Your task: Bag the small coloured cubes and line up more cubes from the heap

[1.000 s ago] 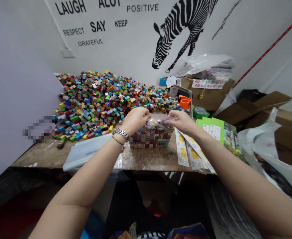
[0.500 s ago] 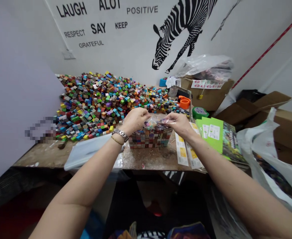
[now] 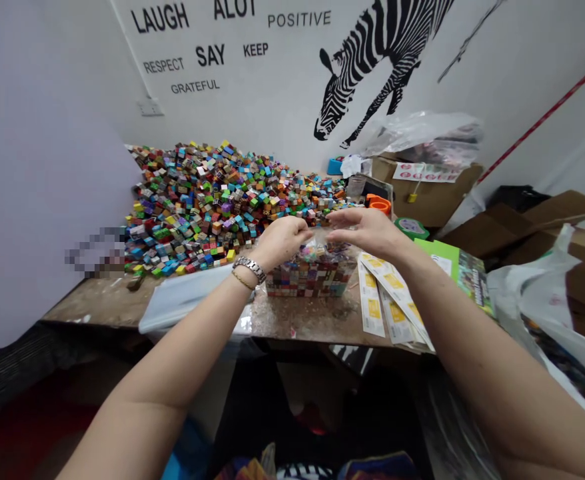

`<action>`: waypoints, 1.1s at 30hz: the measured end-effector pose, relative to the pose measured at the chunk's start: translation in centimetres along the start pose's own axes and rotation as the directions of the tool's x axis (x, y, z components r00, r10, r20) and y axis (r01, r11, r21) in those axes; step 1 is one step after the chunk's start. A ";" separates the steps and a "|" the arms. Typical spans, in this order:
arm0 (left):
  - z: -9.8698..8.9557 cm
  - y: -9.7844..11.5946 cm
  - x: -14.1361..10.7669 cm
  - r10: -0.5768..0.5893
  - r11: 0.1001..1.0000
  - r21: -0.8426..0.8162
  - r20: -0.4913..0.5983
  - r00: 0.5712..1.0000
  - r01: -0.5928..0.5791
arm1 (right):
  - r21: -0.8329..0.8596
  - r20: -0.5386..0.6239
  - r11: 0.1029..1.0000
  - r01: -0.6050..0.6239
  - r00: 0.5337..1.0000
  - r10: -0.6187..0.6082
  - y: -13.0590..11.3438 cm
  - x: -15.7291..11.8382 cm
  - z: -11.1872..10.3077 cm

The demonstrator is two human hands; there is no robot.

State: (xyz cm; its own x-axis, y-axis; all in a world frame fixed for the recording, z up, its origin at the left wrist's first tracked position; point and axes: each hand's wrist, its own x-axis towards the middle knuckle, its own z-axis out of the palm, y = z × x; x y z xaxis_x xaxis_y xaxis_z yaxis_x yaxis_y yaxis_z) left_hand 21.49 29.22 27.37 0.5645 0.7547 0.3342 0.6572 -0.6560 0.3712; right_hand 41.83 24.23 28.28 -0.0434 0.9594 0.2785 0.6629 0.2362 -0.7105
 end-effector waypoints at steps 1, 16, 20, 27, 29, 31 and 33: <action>0.0 0.1 0.0 -0.006 1.000 0.005 0.001 1.000 0.006 | -0.092 -0.009 0.995 0.034 0.999 -0.034 -0.6 0.0 -0.1; 0.0 -0.1 -0.1 0.017 1.000 0.004 -0.010 1.000 -0.017 | -0.706 0.263 0.654 0.272 0.958 -0.115 -3.5 1.1 1.5; 0.0 -0.2 -0.1 0.023 0.999 -0.030 0.004 1.000 -0.023 | -0.738 0.222 0.625 0.254 0.966 -0.131 -3.5 0.8 1.4; -0.4 -1.1 0.2 0.021 0.990 -0.137 0.085 0.996 -0.009 | -0.794 0.129 0.583 0.171 0.985 -0.113 -3.7 1.0 1.9; -0.5 -1.2 0.3 0.005 0.989 -0.149 0.112 0.994 0.012 | -0.784 0.131 0.598 0.168 0.986 -0.105 -3.6 1.1 1.9; -0.5 -1.1 0.4 -0.004 0.992 -0.125 0.108 0.994 0.017 | -0.763 0.143 0.624 0.170 0.985 -0.094 -3.5 1.2 1.8; -0.3 -0.8 0.3 -0.013 0.995 -0.096 0.087 0.996 0.021 | -0.717 0.161 0.676 0.167 0.984 -0.073 -3.3 1.6 1.5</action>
State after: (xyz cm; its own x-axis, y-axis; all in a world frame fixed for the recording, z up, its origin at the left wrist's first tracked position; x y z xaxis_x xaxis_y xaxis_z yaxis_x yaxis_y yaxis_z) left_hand 20.98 30.01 27.43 0.5973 0.7610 0.2531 0.6178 -0.6379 0.4598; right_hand 38.46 25.17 30.13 -0.2113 0.9519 0.2219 0.9772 0.2100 0.0298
